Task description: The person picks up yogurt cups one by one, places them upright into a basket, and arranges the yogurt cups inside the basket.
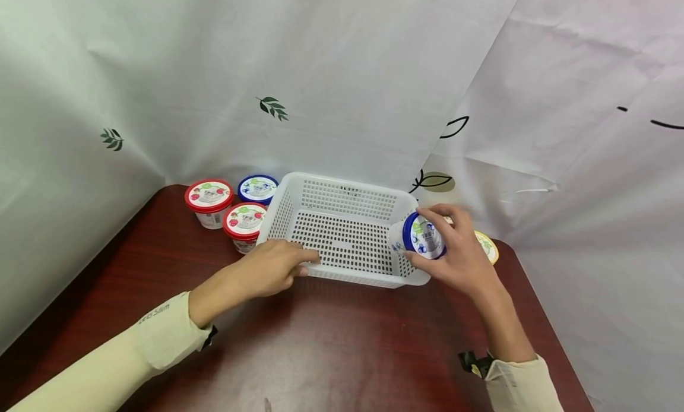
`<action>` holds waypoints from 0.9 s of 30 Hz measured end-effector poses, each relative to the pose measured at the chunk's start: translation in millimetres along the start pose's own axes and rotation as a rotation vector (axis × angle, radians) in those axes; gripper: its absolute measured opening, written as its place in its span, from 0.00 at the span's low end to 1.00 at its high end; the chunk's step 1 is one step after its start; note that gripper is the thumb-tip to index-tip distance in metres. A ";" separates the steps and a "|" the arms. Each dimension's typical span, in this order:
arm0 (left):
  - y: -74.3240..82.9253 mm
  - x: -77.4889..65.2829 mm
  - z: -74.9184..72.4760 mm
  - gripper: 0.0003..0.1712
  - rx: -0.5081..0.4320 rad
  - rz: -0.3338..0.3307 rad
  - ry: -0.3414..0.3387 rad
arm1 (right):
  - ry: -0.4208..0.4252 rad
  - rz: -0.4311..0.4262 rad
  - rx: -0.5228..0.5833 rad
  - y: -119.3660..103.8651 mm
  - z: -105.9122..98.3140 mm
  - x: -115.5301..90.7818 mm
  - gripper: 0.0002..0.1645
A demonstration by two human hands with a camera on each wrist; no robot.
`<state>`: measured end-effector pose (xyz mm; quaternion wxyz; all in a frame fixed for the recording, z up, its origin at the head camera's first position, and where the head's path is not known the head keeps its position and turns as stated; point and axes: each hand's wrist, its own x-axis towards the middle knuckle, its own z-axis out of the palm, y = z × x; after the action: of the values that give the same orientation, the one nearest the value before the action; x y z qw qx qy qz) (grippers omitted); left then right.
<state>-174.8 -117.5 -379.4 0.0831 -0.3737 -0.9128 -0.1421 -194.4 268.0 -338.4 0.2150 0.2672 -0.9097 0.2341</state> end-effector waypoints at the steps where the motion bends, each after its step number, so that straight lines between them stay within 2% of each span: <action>1: 0.1 0.1 -0.2 0.10 0.000 0.001 0.001 | -0.007 0.007 -0.001 -0.4 1.2 0.0 0.49; 6: 0.1 0.7 -0.9 0.10 -0.001 0.002 -0.004 | -0.042 0.041 -0.003 -2.4 7.7 0.6 0.49; 27: -0.3 0.6 -2.8 0.11 -0.020 -0.003 -0.022 | -0.173 0.067 -0.027 -6.5 26.2 1.9 0.51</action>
<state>-175.3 -118.1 -376.7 0.0692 -0.3748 -0.9128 -0.1470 -199.0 248.2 -356.3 0.1311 0.2530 -0.9364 0.2047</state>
